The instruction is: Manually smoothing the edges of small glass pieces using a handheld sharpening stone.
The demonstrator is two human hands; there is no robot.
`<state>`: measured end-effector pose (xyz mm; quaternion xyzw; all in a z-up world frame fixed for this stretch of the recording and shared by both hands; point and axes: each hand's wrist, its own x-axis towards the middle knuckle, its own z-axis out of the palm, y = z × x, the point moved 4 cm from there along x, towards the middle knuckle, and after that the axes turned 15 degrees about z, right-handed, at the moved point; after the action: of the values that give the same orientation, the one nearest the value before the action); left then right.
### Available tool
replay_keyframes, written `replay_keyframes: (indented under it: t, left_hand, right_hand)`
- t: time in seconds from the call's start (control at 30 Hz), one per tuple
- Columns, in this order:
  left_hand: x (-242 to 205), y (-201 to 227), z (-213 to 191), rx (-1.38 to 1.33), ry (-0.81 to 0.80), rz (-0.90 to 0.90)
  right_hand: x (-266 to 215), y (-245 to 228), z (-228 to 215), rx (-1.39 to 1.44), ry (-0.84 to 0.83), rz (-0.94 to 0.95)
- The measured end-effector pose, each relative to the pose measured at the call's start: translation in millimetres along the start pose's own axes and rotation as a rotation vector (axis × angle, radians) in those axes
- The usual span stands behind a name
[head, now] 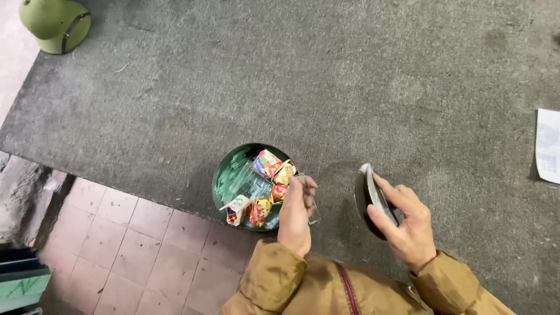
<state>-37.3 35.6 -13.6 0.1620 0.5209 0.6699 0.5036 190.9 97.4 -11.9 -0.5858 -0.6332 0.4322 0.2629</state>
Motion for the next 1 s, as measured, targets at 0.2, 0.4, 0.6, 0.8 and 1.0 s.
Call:
replay_keyframes:
  t: [0.2, 0.4, 0.6, 0.8, 1.0]
  left_hand:
    - [8, -10, 0, 0.012, 0.078, 0.099]
    - [5, -6, 9, 0.048, 0.067, 0.136]
    - [4, -14, 14, -0.171, 0.046, 0.035]
    - [17, -15, 0, -0.310, 0.144, 0.004]
    - [5, -17, 5, -0.263, 0.080, -0.095]
  right_hand:
    - [-21, -9, 8, -0.183, 0.000, -0.230]
    - [-28, -26, 26, -0.165, -0.035, -0.370]
    - [23, 2, 14, -0.001, 0.134, -0.149]
    - [0, 5, 4, -0.016, 0.064, -0.235]
    - [-8, 19, 7, 0.284, -0.018, -0.124]
